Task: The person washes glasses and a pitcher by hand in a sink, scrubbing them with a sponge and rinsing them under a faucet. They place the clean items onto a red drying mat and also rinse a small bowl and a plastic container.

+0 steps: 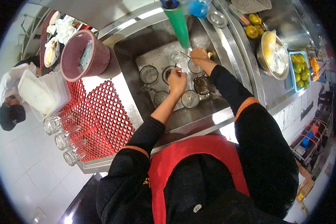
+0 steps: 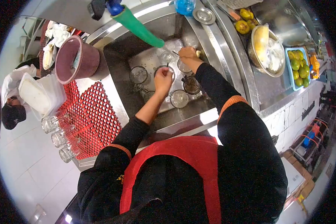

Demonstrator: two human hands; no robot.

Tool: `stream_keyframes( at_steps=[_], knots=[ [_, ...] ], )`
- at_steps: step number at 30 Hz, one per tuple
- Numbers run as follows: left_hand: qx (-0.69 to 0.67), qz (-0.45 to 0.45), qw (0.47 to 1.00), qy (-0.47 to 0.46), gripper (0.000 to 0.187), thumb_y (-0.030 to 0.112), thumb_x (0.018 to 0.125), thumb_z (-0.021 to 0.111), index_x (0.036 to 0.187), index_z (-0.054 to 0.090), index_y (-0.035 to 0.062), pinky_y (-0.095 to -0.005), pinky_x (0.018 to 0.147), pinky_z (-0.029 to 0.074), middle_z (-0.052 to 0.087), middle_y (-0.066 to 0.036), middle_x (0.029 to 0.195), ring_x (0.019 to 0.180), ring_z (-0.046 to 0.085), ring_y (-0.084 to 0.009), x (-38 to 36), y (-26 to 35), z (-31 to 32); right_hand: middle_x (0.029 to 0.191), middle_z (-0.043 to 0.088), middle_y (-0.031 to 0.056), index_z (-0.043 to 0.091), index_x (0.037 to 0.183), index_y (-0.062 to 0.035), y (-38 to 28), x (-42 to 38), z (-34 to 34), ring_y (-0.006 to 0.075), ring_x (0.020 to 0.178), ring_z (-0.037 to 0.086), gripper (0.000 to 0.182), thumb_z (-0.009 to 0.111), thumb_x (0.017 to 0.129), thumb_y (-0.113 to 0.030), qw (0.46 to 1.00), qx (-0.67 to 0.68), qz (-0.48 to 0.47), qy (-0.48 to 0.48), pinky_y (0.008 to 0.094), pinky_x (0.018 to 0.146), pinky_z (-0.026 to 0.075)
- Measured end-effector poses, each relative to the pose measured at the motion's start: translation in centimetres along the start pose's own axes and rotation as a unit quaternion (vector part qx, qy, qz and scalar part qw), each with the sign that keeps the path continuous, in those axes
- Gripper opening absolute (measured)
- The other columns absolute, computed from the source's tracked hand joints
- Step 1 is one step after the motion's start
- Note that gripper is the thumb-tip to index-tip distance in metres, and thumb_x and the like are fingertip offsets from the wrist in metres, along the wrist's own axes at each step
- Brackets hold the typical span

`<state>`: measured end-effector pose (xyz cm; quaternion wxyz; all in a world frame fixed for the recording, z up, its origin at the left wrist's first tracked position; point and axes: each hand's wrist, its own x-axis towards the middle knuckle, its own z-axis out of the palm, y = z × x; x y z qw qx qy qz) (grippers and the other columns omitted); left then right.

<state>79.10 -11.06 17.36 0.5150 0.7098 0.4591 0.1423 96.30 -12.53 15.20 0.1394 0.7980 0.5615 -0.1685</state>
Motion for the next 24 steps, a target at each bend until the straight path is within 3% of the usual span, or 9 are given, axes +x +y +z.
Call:
stream_keyframes(
  at_steps=[2, 4, 5, 7, 11, 13, 19, 23, 24],
  knots=[
    [-0.001, -0.099, 0.995, 0.025, 0.031, 0.025, 0.072, 0.057, 0.093, 0.056, 0.0017, -0.0377, 0.068, 0.044, 0.059, -0.011, 0.08, 0.075, 0.056, -0.0225, 3.1, -2.0, 1.5, 0.084, 0.061, 0.0111, 0.062, 0.086, -0.0064, -0.2, 0.5, -0.1, 0.0269, 0.081, 0.06, 0.019, 0.055, 0.07, -0.015, 1.0, 0.013, 0.023, 0.012, 0.0363, 0.067, 0.048],
    [-0.172, -0.34, 0.911, -0.157, 0.043, 0.038, 0.077, 0.051, 0.101, 0.052, 0.0018, -0.05, 0.073, 0.039, 0.059, -0.01, 0.086, 0.082, 0.055, -0.0264, 5.3, -3.4, 3.4, 0.09, 0.059, 0.0141, 0.059, 0.092, -0.0067, 0.1, 1.6, 0.2, 0.0315, 0.083, 0.058, 0.028, 0.056, 0.069, -0.023, 0.985, 0.118, 0.123, 0.035, 0.039, 0.068, 0.047],
    [-0.173, -0.339, 0.91, -0.162, 0.049, 0.043, 0.079, 0.048, 0.107, 0.05, 0.0028, -0.0574, 0.07, 0.036, 0.059, -0.011, 0.089, 0.084, 0.053, -0.029, 5.6, -3.9, 4.6, 0.09, 0.059, 0.0141, 0.059, 0.092, -0.0067, 0.3, 2.1, 0.7, 0.0315, 0.083, 0.058, 0.028, 0.056, 0.069, -0.023, 0.985, 0.115, 0.12, 0.035, 0.039, 0.068, 0.047],
    [-0.258, -0.291, 0.91, -0.143, 0.048, 0.043, 0.077, 0.049, 0.067, 0.054, -0.0033, -0.0359, 0.053, 0.04, 0.047, -0.007, 0.051, 0.052, 0.05, -0.0203, 7.6, -8.3, 10.0, 0.097, 0.057, 0.0188, 0.062, 0.09, -0.0044, 0.7, 2.8, 1.2, 0.0311, 0.093, 0.055, 0.026, 0.055, 0.067, -0.015, 0.983, 0.127, 0.122, 0.057, 0.0378, 0.076, 0.046],
    [-0.184, -0.27, 0.941, -0.088, 0.047, 0.039, 0.076, 0.05, 0.075, 0.057, -0.0076, -0.0356, 0.064, 0.043, 0.059, -0.018, 0.069, 0.07, 0.058, -0.0284, 7.6, -5.0, 8.0, 0.103, 0.053, 0.0211, 0.058, 0.097, -0.0008, 1.4, 2.6, -0.1, 0.0336, 0.098, 0.052, 0.036, 0.057, 0.066, -0.018, 0.968, 0.215, 0.127, -0.036, 0.039, 0.081, 0.043],
    [0.04, -0.183, 0.979, -0.075, 0.046, 0.034, 0.073, 0.053, 0.082, 0.057, -0.0116, -0.0373, 0.073, 0.042, 0.057, -0.027, 0.085, 0.084, 0.056, -0.0355, 8.6, -5.3, 7.7, 0.104, 0.053, 0.0219, 0.054, 0.102, 0.0019, 1.1, 1.4, -1.0, 0.0355, 0.097, 0.052, 0.041, 0.056, 0.068, -0.021, 0.965, 0.214, 0.151, 0.013, 0.0403, 0.082, 0.042],
    [0.089, -0.046, 0.988, -0.118, 0.027, 0.026, 0.074, 0.053, 0.086, 0.062, 0.0038, -0.0416, 0.074, 0.043, 0.058, -0.023, 0.085, 0.081, 0.056, -0.0379, 7.3, 2.6, 2.9, 0.086, 0.056, 0.0275, 0.05, 0.094, 0.0031, 1.0, -4.2, -5.9, 0.0394, 0.087, 0.054, 0.043, 0.054, 0.071, -0.032, 0.9, 0.364, 0.17, 0.173, 0.04, 0.075, 0.044],
    [0.286, 0.091, 0.954, -0.024, 0.022, 0.018, 0.077, 0.046, 0.087, 0.063, 0.0071, -0.0387, 0.07, 0.047, 0.06, -0.017, 0.087, 0.08, 0.058, -0.034, 7.1, 2.6, 5.1, 0.077, 0.058, 0.0173, 0.051, 0.094, -0.0041, 1.5, -7.7, -5.5, 0.0293, 0.067, 0.056, 0.029, 0.05, 0.072, -0.024, 0.859, 0.416, 0.184, 0.236, 0.0355, 0.062, 0.043],
    [0.32, 0.093, 0.936, -0.114, 0.023, 0.018, 0.076, 0.046, 0.086, 0.061, 0.0031, -0.0384, 0.074, 0.046, 0.058, -0.019, 0.092, 0.085, 0.057, -0.0333, 6.9, 4.3, 4.4, 0.072, 0.057, 0.0137, 0.051, 0.092, -0.0048, 0.7, -9.7, -7.8, 0.0232, 0.06, 0.052, 0.025, 0.048, 0.074, -0.021, 0.8, 0.508, 0.195, 0.255, 0.0308, 0.059, 0.04]
  ],
)
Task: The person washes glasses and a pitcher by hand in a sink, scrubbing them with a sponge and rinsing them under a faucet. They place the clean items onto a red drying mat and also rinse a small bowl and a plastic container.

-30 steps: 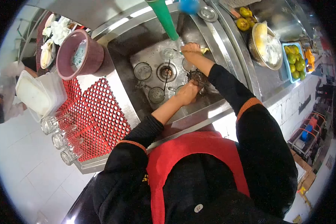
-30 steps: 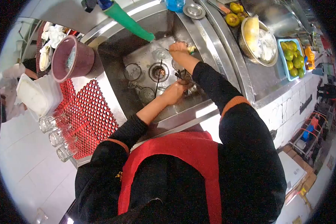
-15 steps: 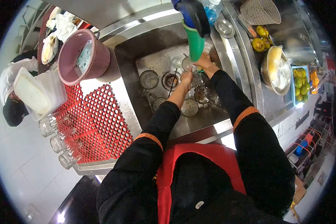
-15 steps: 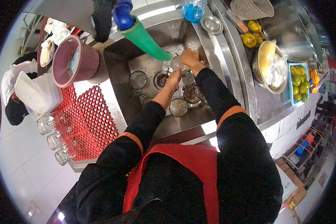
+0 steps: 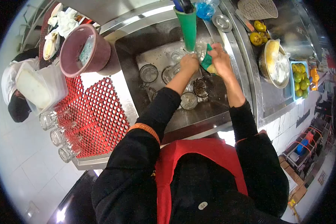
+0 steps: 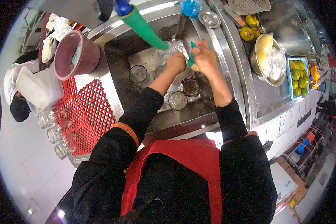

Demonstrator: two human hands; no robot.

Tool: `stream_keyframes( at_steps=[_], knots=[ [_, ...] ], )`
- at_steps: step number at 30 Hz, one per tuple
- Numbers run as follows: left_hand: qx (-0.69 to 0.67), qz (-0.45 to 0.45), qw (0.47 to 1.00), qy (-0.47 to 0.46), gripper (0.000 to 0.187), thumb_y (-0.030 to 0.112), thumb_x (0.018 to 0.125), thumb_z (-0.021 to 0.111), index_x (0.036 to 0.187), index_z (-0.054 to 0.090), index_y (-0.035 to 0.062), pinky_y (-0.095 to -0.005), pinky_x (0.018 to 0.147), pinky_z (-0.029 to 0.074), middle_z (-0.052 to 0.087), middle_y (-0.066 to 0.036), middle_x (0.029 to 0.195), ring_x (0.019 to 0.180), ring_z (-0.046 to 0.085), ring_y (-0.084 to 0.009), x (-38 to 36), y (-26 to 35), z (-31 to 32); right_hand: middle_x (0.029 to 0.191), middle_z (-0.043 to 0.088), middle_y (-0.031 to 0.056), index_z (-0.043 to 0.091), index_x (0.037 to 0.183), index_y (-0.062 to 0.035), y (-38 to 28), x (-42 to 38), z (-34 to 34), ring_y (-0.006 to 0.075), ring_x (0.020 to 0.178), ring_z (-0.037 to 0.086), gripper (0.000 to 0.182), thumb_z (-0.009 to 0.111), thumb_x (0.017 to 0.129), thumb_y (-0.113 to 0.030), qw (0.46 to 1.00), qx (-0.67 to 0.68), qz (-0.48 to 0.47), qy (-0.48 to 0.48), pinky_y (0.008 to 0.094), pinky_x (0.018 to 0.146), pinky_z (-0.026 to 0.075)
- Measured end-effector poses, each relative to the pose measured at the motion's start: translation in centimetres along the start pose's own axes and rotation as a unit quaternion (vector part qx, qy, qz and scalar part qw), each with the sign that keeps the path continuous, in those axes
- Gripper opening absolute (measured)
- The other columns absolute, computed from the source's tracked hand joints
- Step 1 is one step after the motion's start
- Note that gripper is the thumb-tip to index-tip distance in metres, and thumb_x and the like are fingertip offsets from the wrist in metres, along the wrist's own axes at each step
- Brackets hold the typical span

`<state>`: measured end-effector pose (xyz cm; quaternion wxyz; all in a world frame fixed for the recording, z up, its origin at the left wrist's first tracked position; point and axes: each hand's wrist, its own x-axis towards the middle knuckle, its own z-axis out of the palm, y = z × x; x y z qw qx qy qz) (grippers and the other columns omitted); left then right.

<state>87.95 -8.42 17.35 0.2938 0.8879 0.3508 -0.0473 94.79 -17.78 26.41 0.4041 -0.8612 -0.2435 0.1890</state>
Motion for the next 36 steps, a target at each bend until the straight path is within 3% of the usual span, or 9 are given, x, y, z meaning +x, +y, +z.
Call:
stream_keyframes(
  at_steps=[9, 11, 15, 19, 20, 24, 28, 31, 36],
  knots=[
    [0.19, 0.075, 0.973, -0.104, 0.023, 0.014, 0.076, 0.047, 0.092, 0.062, 0.0079, -0.0348, 0.073, 0.048, 0.06, -0.013, 0.097, 0.092, 0.057, -0.0266, -4.1, 2.1, -6.1, 0.086, 0.06, 0.0176, 0.056, 0.094, -0.0054, -0.8, -3.4, -1.5, 0.0326, 0.081, 0.057, 0.026, 0.051, 0.072, -0.018, 0.994, -0.098, -0.055, -0.015, 0.0357, 0.073, 0.043],
    [0.083, 0.053, 0.992, -0.078, 0.024, 0.011, 0.075, 0.044, 0.087, 0.064, 0.007, -0.0344, 0.071, 0.048, 0.061, -0.014, 0.092, 0.086, 0.059, -0.0284, -5.1, 1.3, -8.4, 0.089, 0.06, 0.0155, 0.056, 0.095, -0.003, -1.4, -4.3, 0.3, 0.0289, 0.082, 0.058, 0.028, 0.05, 0.075, -0.021, 0.997, -0.007, 0.05, -0.05, 0.034, 0.076, 0.043],
    [-0.227, 0.09, 0.967, -0.074, 0.018, 0.005, 0.071, 0.048, 0.077, 0.064, 0.0, -0.0269, 0.066, 0.046, 0.063, -0.012, 0.077, 0.07, 0.059, -0.0179, -7.4, -2.2, -11.3, 0.085, 0.06, 0.014, 0.057, 0.088, -0.0013, 1.8, -6.3, 4.2, 0.0238, 0.078, 0.057, 0.029, 0.047, 0.077, -0.026, 0.982, 0.167, -0.09, -0.021, 0.0309, 0.073, 0.044],
    [-0.339, 0.207, 0.906, -0.149, 0.014, 0.0, 0.07, 0.049, 0.074, 0.062, -0.0055, -0.0228, 0.066, 0.045, 0.063, -0.008, 0.075, 0.071, 0.056, -0.0103, -9.5, -3.7, -13.1, 0.084, 0.059, 0.0122, 0.058, 0.086, -0.003, -2.4, -8.5, 3.3, 0.0224, 0.081, 0.056, 0.021, 0.051, 0.076, -0.02, 0.873, -0.096, -0.279, -0.388, 0.032, 0.072, 0.044],
    [-0.326, 0.242, 0.905, -0.125, 0.017, 0.005, 0.061, 0.054, 0.073, 0.066, 0.0085, -0.0249, 0.056, 0.044, 0.061, -0.008, 0.064, 0.058, 0.057, -0.0143, -9.8, -3.6, -12.2, 0.09, 0.059, 0.0107, 0.059, 0.09, -0.0029, -3.5, -9.3, 3.5, 0.0216, 0.085, 0.055, 0.021, 0.054, 0.076, -0.018, 0.789, -0.238, -0.309, -0.475, 0.0325, 0.075, 0.043],
    [-0.052, 0.337, 0.94, -0.025, 0.013, 0.01, 0.062, 0.058, 0.071, 0.064, 0.0146, -0.0326, 0.059, 0.046, 0.059, -0.012, 0.065, 0.063, 0.058, -0.0265, -14.2, 0.0, -13.0, 0.091, 0.057, 0.0091, 0.055, 0.088, -0.0072, 0.2, -9.8, 9.0, 0.0188, 0.084, 0.053, 0.019, 0.053, 0.077, -0.022, 0.859, 0.009, -0.472, -0.197, 0.0316, 0.074, 0.043],
    [-0.007, 0.309, 0.948, 0.076, 0.009, 0.013, 0.065, 0.056, 0.069, 0.063, 0.0133, -0.036, 0.057, 0.045, 0.058, -0.013, 0.064, 0.06, 0.057, -0.0313, -14.3, -1.1, -12.0, 0.089, 0.056, 0.0063, 0.054, 0.093, -0.008, 1.6, -10.9, 13.0, 0.017, 0.082, 0.051, 0.025, 0.058, 0.074, -0.024, 0.913, 0.135, -0.33, -0.197, 0.0288, 0.075, 0.042],
    [-0.058, 0.259, 0.959, 0.103, 0.011, 0.015, 0.067, 0.053, 0.07, 0.063, 0.0115, -0.0366, 0.055, 0.045, 0.057, -0.016, 0.063, 0.059, 0.056, -0.0326, -12.6, -3.0, -12.0, 0.075, 0.054, 0.0065, 0.055, 0.085, -0.0041, -1.0, -10.4, 10.9, 0.015, 0.067, 0.047, 0.018, 0.055, 0.068, -0.012, 0.873, 0.077, -0.039, -0.48, 0.0286, 0.057, 0.04],
    [-0.205, 0.218, 0.948, 0.11, 0.014, 0.007, 0.067, 0.049, 0.072, 0.062, 0.0037, -0.0319, 0.059, 0.045, 0.058, -0.016, 0.065, 0.06, 0.058, -0.0287, -13.5, -1.8, -12.5, 0.06, 0.052, 0.0101, 0.054, 0.068, 0.0027, -2.4, -9.1, 5.4, 0.0151, 0.055, 0.048, 0.012, 0.049, 0.071, -0.008, 0.881, -0.057, -0.243, -0.403, 0.0292, 0.048, 0.037]
  ],
)
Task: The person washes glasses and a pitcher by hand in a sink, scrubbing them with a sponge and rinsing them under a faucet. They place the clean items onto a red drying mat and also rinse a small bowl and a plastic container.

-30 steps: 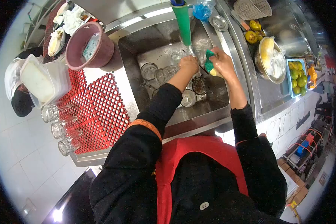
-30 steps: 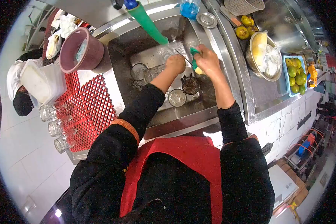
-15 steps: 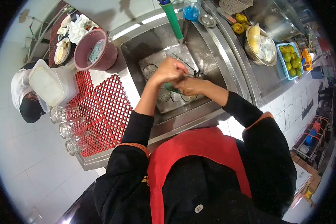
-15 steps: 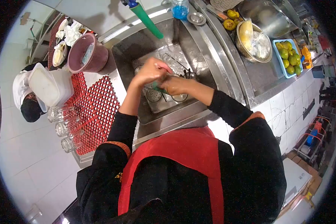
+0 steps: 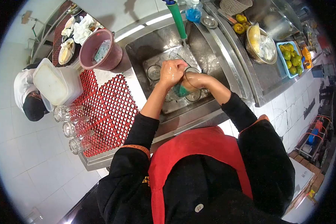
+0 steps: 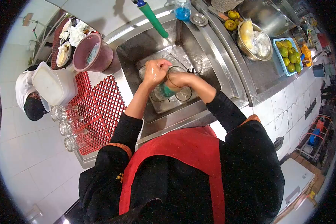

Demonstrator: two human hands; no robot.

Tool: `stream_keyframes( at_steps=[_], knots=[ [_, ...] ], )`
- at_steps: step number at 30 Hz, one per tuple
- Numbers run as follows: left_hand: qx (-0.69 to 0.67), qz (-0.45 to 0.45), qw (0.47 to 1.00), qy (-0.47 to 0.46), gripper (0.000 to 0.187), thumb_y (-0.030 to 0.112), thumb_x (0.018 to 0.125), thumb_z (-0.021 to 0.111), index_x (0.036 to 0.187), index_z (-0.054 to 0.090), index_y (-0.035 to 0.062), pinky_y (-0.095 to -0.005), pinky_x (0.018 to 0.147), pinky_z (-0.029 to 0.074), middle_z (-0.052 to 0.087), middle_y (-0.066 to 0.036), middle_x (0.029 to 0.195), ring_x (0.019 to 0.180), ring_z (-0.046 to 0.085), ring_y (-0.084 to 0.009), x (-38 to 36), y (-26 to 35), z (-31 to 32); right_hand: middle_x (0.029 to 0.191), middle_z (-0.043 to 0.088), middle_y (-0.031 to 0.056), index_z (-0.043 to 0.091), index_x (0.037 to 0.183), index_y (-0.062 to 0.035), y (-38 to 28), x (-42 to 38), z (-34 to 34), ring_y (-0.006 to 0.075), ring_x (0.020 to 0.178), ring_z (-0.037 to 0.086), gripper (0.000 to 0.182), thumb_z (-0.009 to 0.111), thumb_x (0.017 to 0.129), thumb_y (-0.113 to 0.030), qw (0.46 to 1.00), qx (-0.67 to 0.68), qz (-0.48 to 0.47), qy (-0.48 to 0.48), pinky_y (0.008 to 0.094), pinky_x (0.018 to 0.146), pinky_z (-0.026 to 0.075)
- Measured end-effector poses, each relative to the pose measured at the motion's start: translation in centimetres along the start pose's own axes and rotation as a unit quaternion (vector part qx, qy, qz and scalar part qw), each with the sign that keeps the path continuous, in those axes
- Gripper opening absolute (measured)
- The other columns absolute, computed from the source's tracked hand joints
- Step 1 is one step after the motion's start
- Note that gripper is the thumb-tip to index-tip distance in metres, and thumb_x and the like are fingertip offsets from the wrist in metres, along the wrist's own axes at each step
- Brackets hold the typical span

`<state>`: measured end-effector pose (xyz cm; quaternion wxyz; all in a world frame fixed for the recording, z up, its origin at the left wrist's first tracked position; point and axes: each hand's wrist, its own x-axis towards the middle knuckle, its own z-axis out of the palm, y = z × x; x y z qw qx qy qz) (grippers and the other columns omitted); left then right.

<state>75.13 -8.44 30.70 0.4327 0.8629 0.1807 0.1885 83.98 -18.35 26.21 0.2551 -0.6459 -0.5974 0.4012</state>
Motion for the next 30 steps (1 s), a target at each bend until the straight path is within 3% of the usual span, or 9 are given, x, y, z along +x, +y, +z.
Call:
stream_keyframes(
  at_steps=[7, 9, 12, 17, 20, 24, 27, 28, 30],
  knots=[
    [0.018, -0.008, 0.998, 0.063, 0.014, 0.003, 0.069, 0.047, 0.069, 0.061, 0.0015, -0.0312, 0.059, 0.045, 0.058, -0.016, 0.065, 0.059, 0.058, -0.0246, 0.6, -0.3, 1.4, 0.07, 0.056, 0.0194, 0.056, 0.077, 0.0016, -6.6, -5.2, -7.3, 0.0305, 0.06, 0.054, 0.016, 0.052, 0.073, -0.014, 0.981, 0.074, 0.151, 0.092, 0.0366, 0.055, 0.041],
    [-0.011, -0.028, 0.997, 0.074, 0.013, 0.002, 0.072, 0.049, 0.077, 0.061, 0.0006, -0.0293, 0.055, 0.046, 0.06, -0.012, 0.066, 0.058, 0.058, -0.019, 0.6, -1.4, 2.3, 0.07, 0.057, 0.0167, 0.058, 0.079, -0.0041, -7.7, -4.9, -5.4, 0.0304, 0.061, 0.054, 0.013, 0.056, 0.074, -0.016, 0.896, -0.013, 0.013, 0.443, 0.0383, 0.055, 0.04],
    [-0.514, -0.306, 0.788, 0.148, 0.022, 0.005, 0.081, 0.043, 0.1, 0.051, -0.0014, -0.0244, 0.039, 0.039, 0.057, -0.005, 0.073, 0.052, 0.052, -0.0125, 0.5, 1.7, 3.4, 0.076, 0.055, 0.0132, 0.06, 0.082, -0.0111, -5.3, -2.8, -1.9, 0.0289, 0.07, 0.052, 0.011, 0.057, 0.072, -0.015, 0.798, -0.202, -0.092, 0.56, 0.038, 0.061, 0.04],
    [-0.605, -0.338, 0.712, 0.114, 0.017, 0.007, 0.082, 0.044, 0.098, 0.049, 0.0023, -0.0261, 0.029, 0.024, 0.041, 0.002, 0.054, 0.035, 0.035, -0.0095, -0.4, 2.0, 3.5, 0.077, 0.054, 0.0085, 0.058, 0.082, -0.0069, -2.1, -1.4, -4.4, 0.0256, 0.072, 0.051, 0.012, 0.057, 0.072, -0.013, 0.739, -0.224, -0.104, 0.626, 0.0387, 0.061, 0.042],
    [-0.612, -0.295, 0.734, -0.011, 0.014, 0.007, 0.08, 0.045, 0.093, 0.05, 0.0023, -0.0227, 0.029, 0.02, 0.036, 0.004, 0.051, 0.032, 0.029, -0.0063, -0.3, 0.4, 3.2, 0.078, 0.057, 0.0084, 0.057, 0.081, -0.0061, -1.6, -2.2, -7.1, 0.0216, 0.066, 0.055, 0.012, 0.057, 0.075, -0.017, 0.801, 0.31, 0.121, 0.497, 0.0334, 0.049, 0.044],
    [-0.49, -0.285, 0.821, -0.068, 0.007, 0.004, 0.076, 0.048, 0.078, 0.054, 0.0015, -0.02, 0.03, 0.019, 0.042, 0.003, 0.052, 0.034, 0.031, -0.004, 1.4, 1.0, 2.7, 0.078, 0.058, 0.0075, 0.053, 0.087, -0.004, -0.2, -2.7, -8.3, 0.0146, 0.06, 0.056, 0.02, 0.058, 0.077, -0.02, 0.721, 0.66, 0.11, 0.18, 0.0268, 0.05, 0.047],
    [-0.463, -0.281, 0.84, -0.024, 0.011, 0.001, 0.076, 0.043, 0.079, 0.053, -0.0021, -0.0222, 0.03, 0.029, 0.052, -0.006, 0.058, 0.036, 0.043, -0.0101, 2.7, 0.3, 3.1, 0.083, 0.058, 0.0074, 0.053, 0.096, -0.0039, 2.8, -1.6, -4.6, 0.0145, 0.066, 0.057, 0.025, 0.054, 0.079, -0.022, 0.654, 0.746, -0.046, 0.113, 0.0248, 0.056, 0.048],
    [-0.473, -0.306, 0.826, 0.027, 0.011, 0.0, 0.075, 0.042, 0.078, 0.053, -0.0011, -0.0232, 0.032, 0.034, 0.053, -0.006, 0.059, 0.04, 0.048, -0.0133, 3.2, -0.4, 3.1, 0.088, 0.059, 0.0054, 0.052, 0.103, -0.0039, -0.7, -2.1, -4.2, 0.0137, 0.073, 0.057, 0.029, 0.049, 0.083, -0.024, 0.773, 0.589, 0.013, 0.235, 0.0236, 0.061, 0.047],
    [-0.47, -0.301, 0.825, 0.092, 0.012, 0.0, 0.075, 0.042, 0.078, 0.053, -0.0006, -0.0237, 0.031, 0.034, 0.053, -0.006, 0.059, 0.04, 0.047, -0.0132, 3.7, -1.4, 2.6, 0.091, 0.058, 0.0047, 0.052, 0.105, -0.0036, 0.3, -2.2, -2.9, 0.013, 0.076, 0.057, 0.031, 0.047, 0.083, -0.025, 0.78, 0.589, 0.038, 0.206, 0.0241, 0.063, 0.047]
  ],
)
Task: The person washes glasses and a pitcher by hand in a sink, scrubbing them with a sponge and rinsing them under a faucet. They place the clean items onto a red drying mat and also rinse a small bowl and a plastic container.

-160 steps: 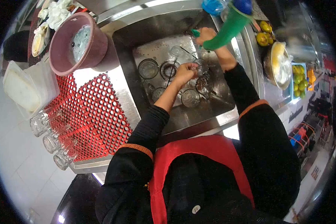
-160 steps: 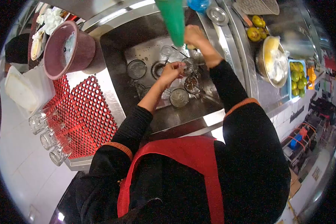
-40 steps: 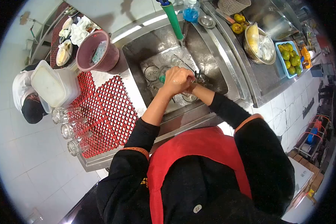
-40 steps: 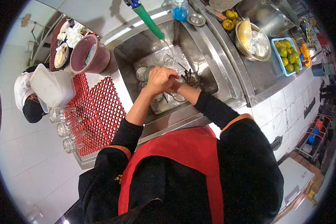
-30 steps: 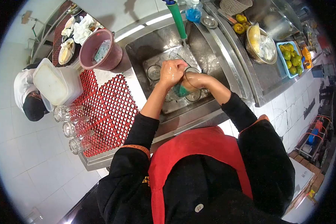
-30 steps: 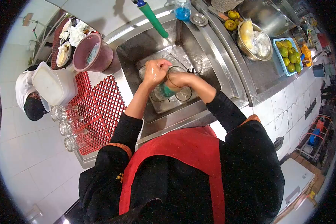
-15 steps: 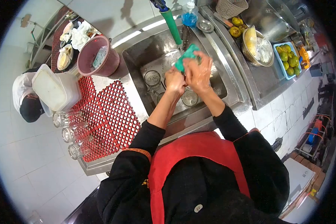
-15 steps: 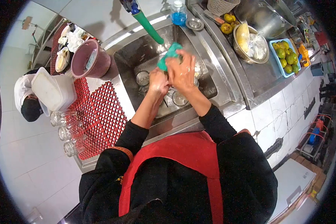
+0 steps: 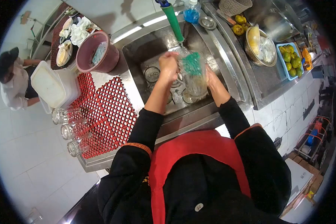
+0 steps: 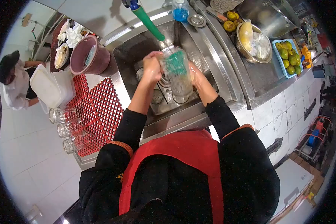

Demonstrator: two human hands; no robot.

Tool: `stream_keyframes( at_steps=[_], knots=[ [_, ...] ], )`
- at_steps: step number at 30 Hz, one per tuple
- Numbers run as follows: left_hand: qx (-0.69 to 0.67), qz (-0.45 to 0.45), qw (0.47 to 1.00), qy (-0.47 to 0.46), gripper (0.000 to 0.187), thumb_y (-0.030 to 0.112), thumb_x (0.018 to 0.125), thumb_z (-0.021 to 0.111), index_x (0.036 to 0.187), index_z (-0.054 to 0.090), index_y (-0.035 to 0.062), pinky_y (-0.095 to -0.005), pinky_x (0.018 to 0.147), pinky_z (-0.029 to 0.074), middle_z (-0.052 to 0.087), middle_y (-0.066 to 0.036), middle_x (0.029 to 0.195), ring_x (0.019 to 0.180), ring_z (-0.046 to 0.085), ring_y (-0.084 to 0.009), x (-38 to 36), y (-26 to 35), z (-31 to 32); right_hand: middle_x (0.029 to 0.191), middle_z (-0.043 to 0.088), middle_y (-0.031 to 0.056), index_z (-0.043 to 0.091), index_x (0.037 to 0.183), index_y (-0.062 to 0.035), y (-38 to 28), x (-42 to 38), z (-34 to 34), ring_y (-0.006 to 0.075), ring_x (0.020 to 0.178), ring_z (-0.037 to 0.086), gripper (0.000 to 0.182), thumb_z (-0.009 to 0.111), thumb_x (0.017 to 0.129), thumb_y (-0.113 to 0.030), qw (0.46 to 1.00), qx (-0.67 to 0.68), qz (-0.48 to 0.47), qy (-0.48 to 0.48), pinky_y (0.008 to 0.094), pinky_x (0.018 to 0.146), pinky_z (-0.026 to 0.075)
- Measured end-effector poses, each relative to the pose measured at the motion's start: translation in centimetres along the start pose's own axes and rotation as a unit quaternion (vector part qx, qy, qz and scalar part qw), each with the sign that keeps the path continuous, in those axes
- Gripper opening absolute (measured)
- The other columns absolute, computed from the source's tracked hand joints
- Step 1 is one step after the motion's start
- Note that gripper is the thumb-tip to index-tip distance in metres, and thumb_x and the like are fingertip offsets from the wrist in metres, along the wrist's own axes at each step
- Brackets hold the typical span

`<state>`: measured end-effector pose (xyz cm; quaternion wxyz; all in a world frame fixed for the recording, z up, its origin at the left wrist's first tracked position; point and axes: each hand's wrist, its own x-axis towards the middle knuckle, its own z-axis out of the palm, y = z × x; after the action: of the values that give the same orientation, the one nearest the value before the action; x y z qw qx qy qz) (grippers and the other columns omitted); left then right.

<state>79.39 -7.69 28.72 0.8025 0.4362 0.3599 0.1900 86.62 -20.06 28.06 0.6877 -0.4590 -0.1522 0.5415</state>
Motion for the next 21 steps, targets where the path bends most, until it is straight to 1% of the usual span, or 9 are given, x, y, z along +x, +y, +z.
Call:
stream_keyframes(
  at_steps=[2, 5, 6, 7, 10, 12, 13, 17, 21],
  knots=[
    [-0.04, 0.041, 0.995, 0.076, 0.013, 0.0, 0.076, 0.041, 0.076, 0.053, 0.0028, -0.0237, 0.028, 0.019, 0.043, -0.002, 0.052, 0.034, 0.033, -0.0083, 0.6, 0.7, -0.5, 0.094, 0.058, 0.004, 0.051, 0.107, -0.0034, 1.2, 0.1, -0.7, 0.0123, 0.079, 0.057, 0.032, 0.045, 0.084, -0.026, 0.999, -0.01, 0.038, -0.006, 0.0246, 0.066, 0.047],
    [-0.052, -0.026, 0.995, 0.086, 0.015, 0.016, 0.073, 0.058, 0.072, 0.052, 0.0028, -0.0228, 0.028, 0.022, 0.042, 0.0, 0.047, 0.031, 0.031, -0.0079, 0.6, 2.4, -1.2, 0.105, 0.054, 0.0047, 0.044, 0.116, -0.0065, 0.8, 0.3, -0.3, 0.0137, 0.088, 0.054, 0.039, 0.043, 0.085, -0.031, 0.981, 0.047, 0.179, 0.055, 0.0283, 0.073, 0.046],
    [-0.076, -0.014, 0.993, 0.089, 0.019, 0.019, 0.07, 0.062, 0.071, 0.051, 0.0031, -0.0227, 0.028, 0.022, 0.039, 0.002, 0.046, 0.031, 0.03, -0.0078, 0.6, 2.9, -0.9, 0.106, 0.053, 0.0078, 0.041, 0.118, -0.0066, 2.1, 1.0, -1.7, 0.0159, 0.089, 0.054, 0.051, 0.047, 0.081, -0.042, 0.993, -0.012, 0.109, 0.032, 0.0303, 0.075, 0.046],
    [-0.099, -0.004, 0.991, 0.092, 0.025, 0.022, 0.067, 0.066, 0.07, 0.051, 0.0034, -0.0226, 0.028, 0.022, 0.037, 0.003, 0.045, 0.03, 0.029, -0.0077, 1.1, 3.0, -0.9, 0.107, 0.053, 0.0128, 0.043, 0.115, -0.0047, 1.2, 2.4, -2.5, 0.019, 0.09, 0.054, 0.06, 0.055, 0.073, -0.046, 0.919, -0.234, 0.251, 0.192, 0.0294, 0.077, 0.045],
    [-0.089, 0.038, 0.994, 0.046, 0.016, 0.013, 0.063, 0.064, 0.068, 0.051, 0.003, -0.0225, 0.031, 0.022, 0.039, 0.002, 0.049, 0.033, 0.029, -0.0067, 2.6, 4.3, -2.6, 0.105, 0.053, 0.0166, 0.04, 0.118, -0.001, -2.4, 2.9, -4.6, 0.0275, 0.091, 0.054, 0.069, 0.065, 0.064, -0.036, 0.919, -0.294, 0.183, 0.187, 0.037, 0.073, 0.044],
    [-0.008, 0.032, 0.998, 0.058, 0.016, 0.014, 0.067, 0.059, 0.074, 0.054, 0.0014, -0.0241, 0.035, 0.024, 0.035, 0.002, 0.049, 0.035, 0.026, -0.0067, 3.1, 5.4, -2.9, 0.102, 0.052, 0.0225, 0.039, 0.111, 0.0042, -4.3, 3.0, -5.8, 0.0331, 0.096, 0.051, 0.059, 0.059, 0.067, -0.03, 0.721, -0.668, 0.171, 0.074, 0.0358, 0.081, 0.043],
    [0.041, 0.035, 0.997, 0.063, 0.019, 0.017, 0.071, 0.055, 0.08, 0.055, 0.0007, -0.0256, 0.038, 0.026, 0.03, 0.003, 0.048, 0.036, 0.023, -0.0068, 3.6, 5.5, -2.9, 0.102, 0.052, 0.0225, 0.039, 0.111, 0.0042, -4.3, 2.4, -5.8, 0.0331, 0.096, 0.051, 0.059, 0.059, 0.067, -0.03, 0.721, -0.667, 0.175, 0.074, 0.0358, 0.081, 0.043],
    [0.084, -0.028, 0.982, 0.169, 0.015, 0.015, 0.072, 0.052, 0.076, 0.053, -0.0001, -0.0265, 0.038, 0.03, 0.034, -0.001, 0.051, 0.036, 0.03, -0.0107, 8.3, 3.9, -3.9, 0.093, 0.056, 0.0221, 0.019, 0.127, 0.0025, 0.7, -1.0, -7.3, 0.032, 0.087, 0.056, 0.084, 0.065, 0.059, -0.012, 0.441, -0.86, 0.246, -0.069, 0.0365, 0.075, 0.045],
    [0.154, -0.067, 0.965, 0.202, 0.019, 0.01, 0.072, 0.052, 0.085, 0.048, -0.0034, -0.0355, 0.041, 0.039, 0.048, -0.012, 0.067, 0.049, 0.049, -0.0218, 11.6, 0.5, -4.6, 0.097, 0.055, 0.0218, 0.015, 0.129, 0.0019, 2.5, -2.2, -7.0, 0.0315, 0.092, 0.054, 0.087, 0.065, 0.059, -0.008, 0.477, -0.835, 0.263, -0.084, 0.0371, 0.077, 0.044]
  ],
)
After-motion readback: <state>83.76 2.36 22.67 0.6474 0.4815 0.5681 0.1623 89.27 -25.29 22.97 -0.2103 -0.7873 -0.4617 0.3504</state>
